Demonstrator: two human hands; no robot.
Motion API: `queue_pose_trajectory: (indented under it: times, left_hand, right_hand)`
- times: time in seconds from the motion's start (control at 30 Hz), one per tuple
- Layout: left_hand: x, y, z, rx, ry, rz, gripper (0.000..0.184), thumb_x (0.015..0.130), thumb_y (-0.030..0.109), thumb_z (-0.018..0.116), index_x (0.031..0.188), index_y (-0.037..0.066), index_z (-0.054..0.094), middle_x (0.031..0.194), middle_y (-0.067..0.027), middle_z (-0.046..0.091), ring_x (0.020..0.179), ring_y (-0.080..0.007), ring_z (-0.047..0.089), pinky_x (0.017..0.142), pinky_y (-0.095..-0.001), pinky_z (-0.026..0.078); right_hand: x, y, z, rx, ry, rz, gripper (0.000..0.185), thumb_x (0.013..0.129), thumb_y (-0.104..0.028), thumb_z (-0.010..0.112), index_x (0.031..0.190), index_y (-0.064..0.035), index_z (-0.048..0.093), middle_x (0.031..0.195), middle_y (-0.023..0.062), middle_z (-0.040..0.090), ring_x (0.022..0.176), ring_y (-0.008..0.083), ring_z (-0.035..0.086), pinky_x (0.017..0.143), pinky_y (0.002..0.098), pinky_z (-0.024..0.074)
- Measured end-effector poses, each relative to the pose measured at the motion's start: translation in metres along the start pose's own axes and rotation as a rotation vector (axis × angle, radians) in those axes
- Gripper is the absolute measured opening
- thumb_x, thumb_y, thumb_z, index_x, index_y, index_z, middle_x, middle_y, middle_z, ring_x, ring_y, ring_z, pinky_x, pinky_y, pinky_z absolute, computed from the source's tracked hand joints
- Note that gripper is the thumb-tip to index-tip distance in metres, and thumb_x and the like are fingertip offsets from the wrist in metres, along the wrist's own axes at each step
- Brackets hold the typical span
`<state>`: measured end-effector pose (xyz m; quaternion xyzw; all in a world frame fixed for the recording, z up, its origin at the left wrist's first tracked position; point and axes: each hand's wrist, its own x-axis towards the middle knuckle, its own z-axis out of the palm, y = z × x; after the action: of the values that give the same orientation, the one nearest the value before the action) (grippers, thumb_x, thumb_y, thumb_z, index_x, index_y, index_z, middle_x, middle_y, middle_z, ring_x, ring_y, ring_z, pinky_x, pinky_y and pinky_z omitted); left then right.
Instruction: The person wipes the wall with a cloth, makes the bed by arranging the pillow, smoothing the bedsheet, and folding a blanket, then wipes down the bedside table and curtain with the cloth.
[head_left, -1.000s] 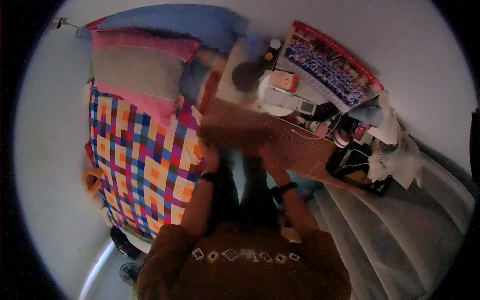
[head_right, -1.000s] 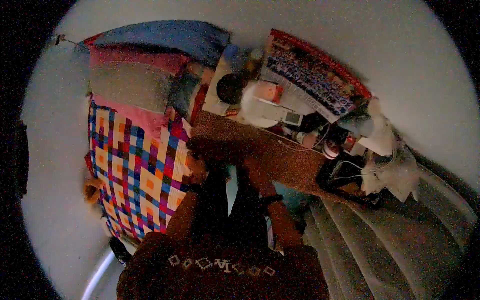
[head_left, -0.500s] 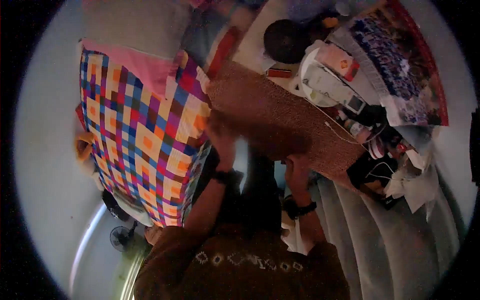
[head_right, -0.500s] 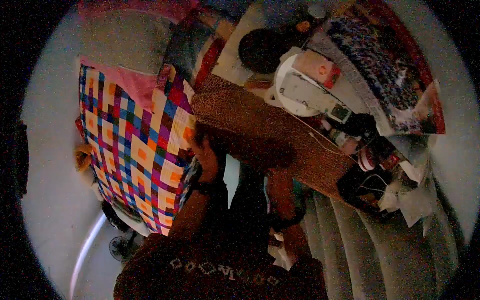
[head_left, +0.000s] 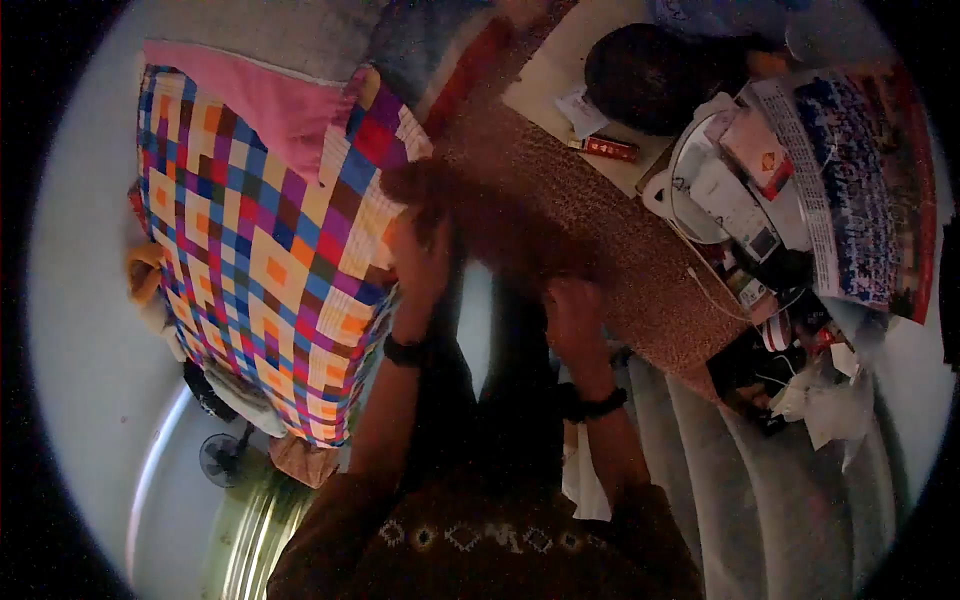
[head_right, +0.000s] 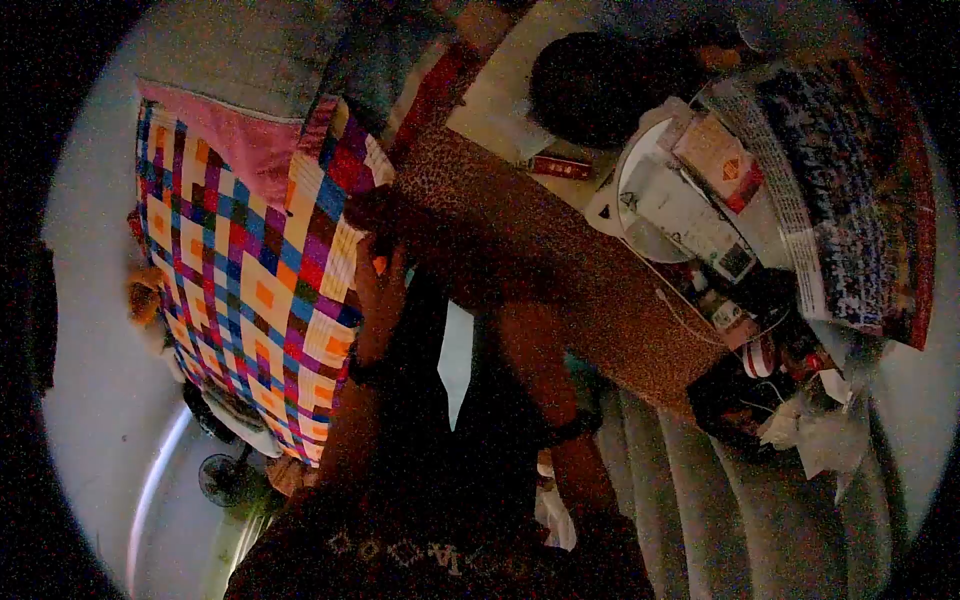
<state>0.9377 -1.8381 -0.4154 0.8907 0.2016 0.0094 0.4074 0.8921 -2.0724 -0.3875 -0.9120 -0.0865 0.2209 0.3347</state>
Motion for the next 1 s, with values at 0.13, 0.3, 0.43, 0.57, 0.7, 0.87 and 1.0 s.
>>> queue_pose_trajectory:
  times: [0.13,0.3,0.43,0.57,0.7,0.87,1.0]
  left_hand:
    - [-0.009,0.004,-0.018,0.01,-0.01,0.009,0.026,0.082,0.008,0.063,0.106,0.002,0.057,0.097,-0.0149,0.06,0.084,-0.0272,0.059,0.073,-0.0331,0.047]
    - [0.009,0.044,-0.033,-0.043,0.089,0.172,0.026,0.079,0.002,0.064,0.105,0.003,0.056,0.103,-0.0164,0.057,0.091,-0.0296,0.057,0.078,-0.0338,0.047]
    - [0.049,0.081,-0.026,0.116,0.164,0.368,0.027,0.079,0.001,0.062,0.106,0.003,0.055,0.112,-0.0191,0.053,0.099,-0.0342,0.054,0.082,-0.0375,0.046]
    - [0.081,0.083,0.005,0.137,-0.114,0.418,0.034,0.075,0.003,0.061,0.108,0.003,0.054,0.114,-0.0209,0.05,0.102,-0.038,0.051,0.085,-0.0424,0.045]
    - [0.084,0.078,0.01,0.309,-0.189,0.465,0.036,0.07,0.006,0.06,0.107,0.005,0.056,0.108,-0.0204,0.052,0.097,-0.0388,0.051,0.084,-0.0435,0.045]
    - [0.083,0.115,-0.026,0.185,-0.16,0.46,0.028,0.077,0.005,0.059,0.105,0.004,0.059,0.094,-0.0173,0.058,0.083,-0.0347,0.057,0.073,-0.0401,0.048]
    - [0.097,0.138,-0.015,0.048,-0.254,0.413,0.026,0.079,0.006,0.059,0.105,0.004,0.06,0.096,-0.0162,0.06,0.085,-0.0327,0.059,0.075,-0.0396,0.049]
  right_hand:
    - [-0.045,0.019,0.021,0.266,0.215,0.024,0.016,0.09,-0.017,0.055,0.097,-0.0036,0.051,0.095,0.0151,0.053,0.086,0.0271,0.051,0.077,0.0407,0.0429]
    - [-0.042,-0.019,-0.003,0.848,0.467,0.238,0.027,0.095,-0.029,0.05,0.105,-0.0042,0.045,0.102,0.0109,0.051,0.095,0.0191,0.048,0.08,0.0382,0.0434]
    - [0.022,-0.042,-0.073,1.101,0.204,-0.034,0.026,0.095,-0.024,0.051,0.108,-0.0031,0.042,0.122,0.0166,0.046,0.11,0.0252,0.046,0.091,0.0417,0.0408]
    - [0.078,-0.054,-0.037,0.251,0.337,-0.09,0.019,0.094,-0.015,0.049,0.107,-0.0015,0.044,0.135,0.0212,0.04,0.118,0.0332,0.043,0.1,0.0463,0.0343]
    - [0.077,-0.04,-0.015,0.199,0.286,-0.077,0.017,0.093,-0.013,0.051,0.106,-0.0028,0.045,0.134,0.0199,0.042,0.117,0.0346,0.045,0.097,0.0467,0.0366]
    - [-0.002,-0.024,-0.013,1.345,0.083,0.389,0.021,0.091,-0.014,0.058,0.106,-0.0059,0.046,0.127,0.0143,0.049,0.103,0.0267,0.051,0.087,0.0382,0.0438]
    - [-0.074,-0.014,-0.037,1.886,0.107,0.519,0.026,0.091,-0.017,0.057,0.111,-0.0055,0.046,0.126,0.0132,0.05,0.101,0.0236,0.052,0.087,0.0353,0.0449]
